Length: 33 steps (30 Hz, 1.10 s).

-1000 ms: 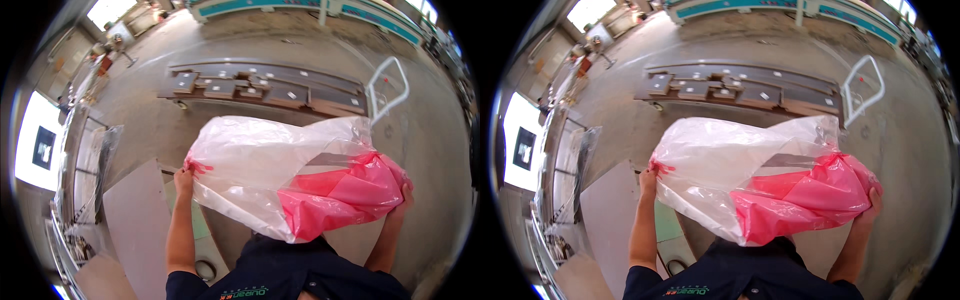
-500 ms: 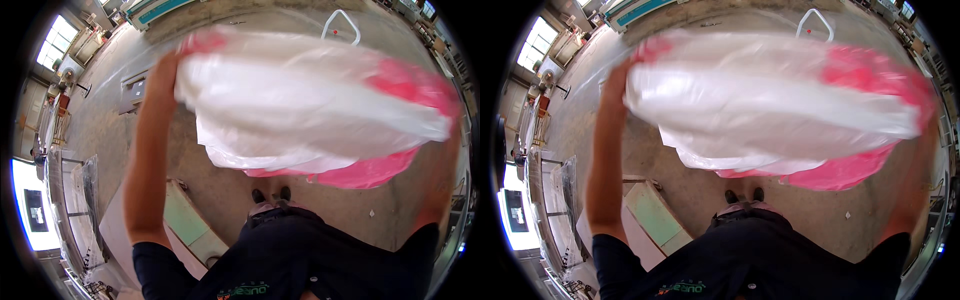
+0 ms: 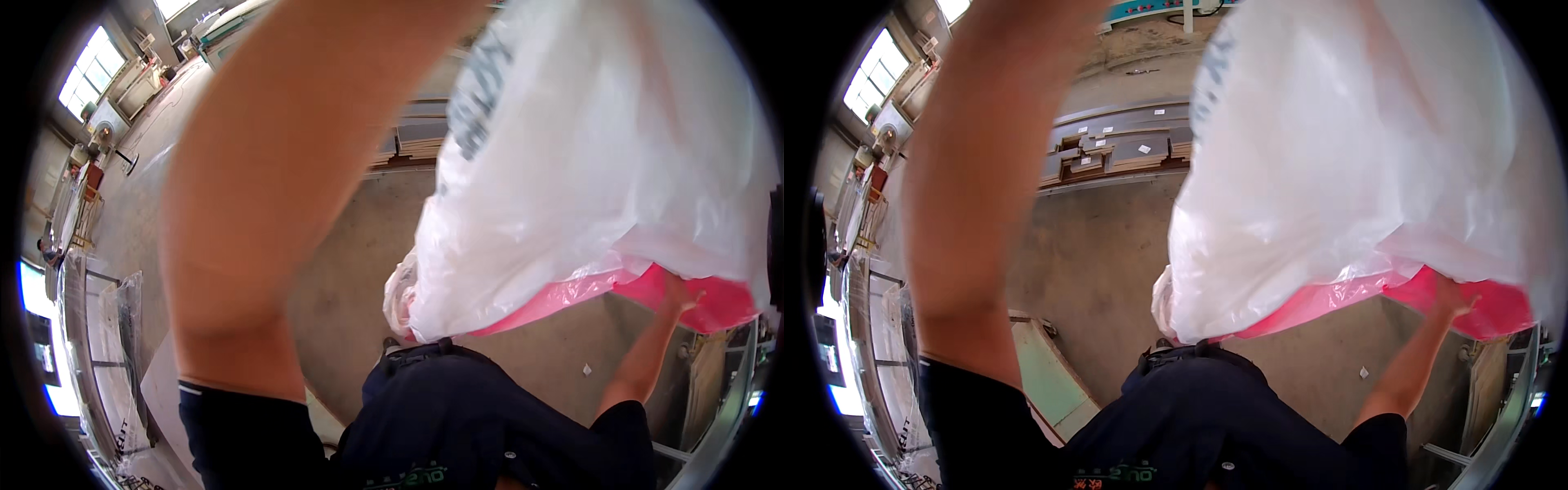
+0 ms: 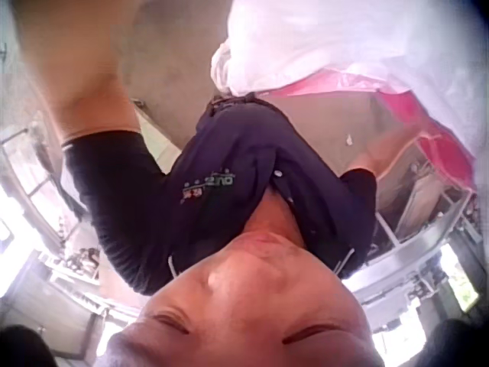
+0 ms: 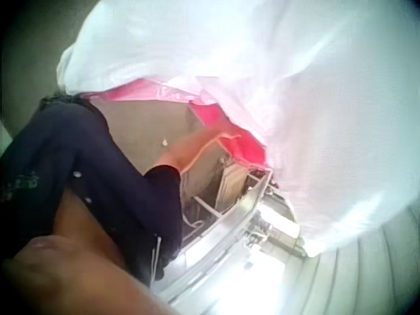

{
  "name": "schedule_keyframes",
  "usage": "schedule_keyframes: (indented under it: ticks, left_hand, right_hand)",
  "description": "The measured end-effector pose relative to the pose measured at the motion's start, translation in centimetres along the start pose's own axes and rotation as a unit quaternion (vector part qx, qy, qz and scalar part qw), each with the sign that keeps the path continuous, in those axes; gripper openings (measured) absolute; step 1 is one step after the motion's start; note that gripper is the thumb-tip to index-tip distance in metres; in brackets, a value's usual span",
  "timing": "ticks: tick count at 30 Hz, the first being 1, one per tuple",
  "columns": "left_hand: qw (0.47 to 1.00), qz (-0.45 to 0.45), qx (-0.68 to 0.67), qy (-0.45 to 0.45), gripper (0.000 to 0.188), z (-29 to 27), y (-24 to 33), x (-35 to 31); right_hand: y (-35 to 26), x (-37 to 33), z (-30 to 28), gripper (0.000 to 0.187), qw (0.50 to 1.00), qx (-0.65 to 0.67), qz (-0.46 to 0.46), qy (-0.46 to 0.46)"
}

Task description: The person picks up several wooden furniture components from a table, carries them across the workshop, and stacks them onto a wheeled trolley. The person then picks up a large plastic cover, unfolds it, and places it over the trolley and stacked wood.

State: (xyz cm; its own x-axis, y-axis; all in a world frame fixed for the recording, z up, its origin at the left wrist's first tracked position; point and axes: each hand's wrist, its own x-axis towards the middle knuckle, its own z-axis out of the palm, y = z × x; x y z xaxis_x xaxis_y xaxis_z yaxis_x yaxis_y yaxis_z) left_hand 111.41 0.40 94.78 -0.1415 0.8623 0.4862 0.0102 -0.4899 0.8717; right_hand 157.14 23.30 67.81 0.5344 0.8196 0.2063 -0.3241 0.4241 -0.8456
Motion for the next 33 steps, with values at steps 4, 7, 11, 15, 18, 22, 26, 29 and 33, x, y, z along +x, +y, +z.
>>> schedule_keyframes:
  ticks: [4,7,11,15,18,22,26,29,33]
  left_hand:
    - [0.996,-0.061,0.055,-0.021,0.039,1.4,-6.2,0.5]
    - [0.988,-0.097,0.118,-0.005,0.042,-0.3,-10.8,0.2]
    - [0.962,-0.134,0.233,0.043,0.044,-5.2,-20.0,-0.8]
    - [0.937,-0.216,0.269,0.063,0.055,-12.3,-27.6,-2.2]
    - [0.922,-0.306,0.213,0.111,0.057,-18.6,-29.3,-4.3]
    - [0.932,-0.355,0.071,-0.028,0.079,-21.2,-27.7,-4.1]
    - [0.916,-0.249,0.225,-0.220,0.106,-20.0,-30.6,-6.2]
    - [0.815,-0.338,0.319,-0.346,0.089,-22.2,-35.3,-12.0]
    - [0.833,-0.323,0.289,-0.345,0.037,-28.0,-38.8,-17.7]
  right_hand:
    - [-0.7,1.3,-0.6,0.051,0.999,-0.026,-0.029,-0.001]
    - [-1.6,0.9,0.9,0.050,0.998,-0.040,-0.040,-0.024]
    - [-2.6,-2.6,4.6,0.049,0.993,-0.067,-0.034,-0.088]
    - [-2.4,-10.3,9.5,0.048,0.977,-0.116,0.001,-0.179]
    - [3.0,-19.9,14.6,0.047,0.943,-0.154,0.087,-0.283]
    - [9.7,-33.6,22.0,0.046,0.824,-0.246,0.190,-0.473]
    - [16.2,-45.4,26.1,0.044,0.639,-0.303,0.219,-0.672]
    - [18.6,-53.1,26.9,0.043,0.471,-0.352,0.193,-0.786]
    - [19.2,-57.4,26.9,0.042,0.301,-0.362,0.190,-0.861]
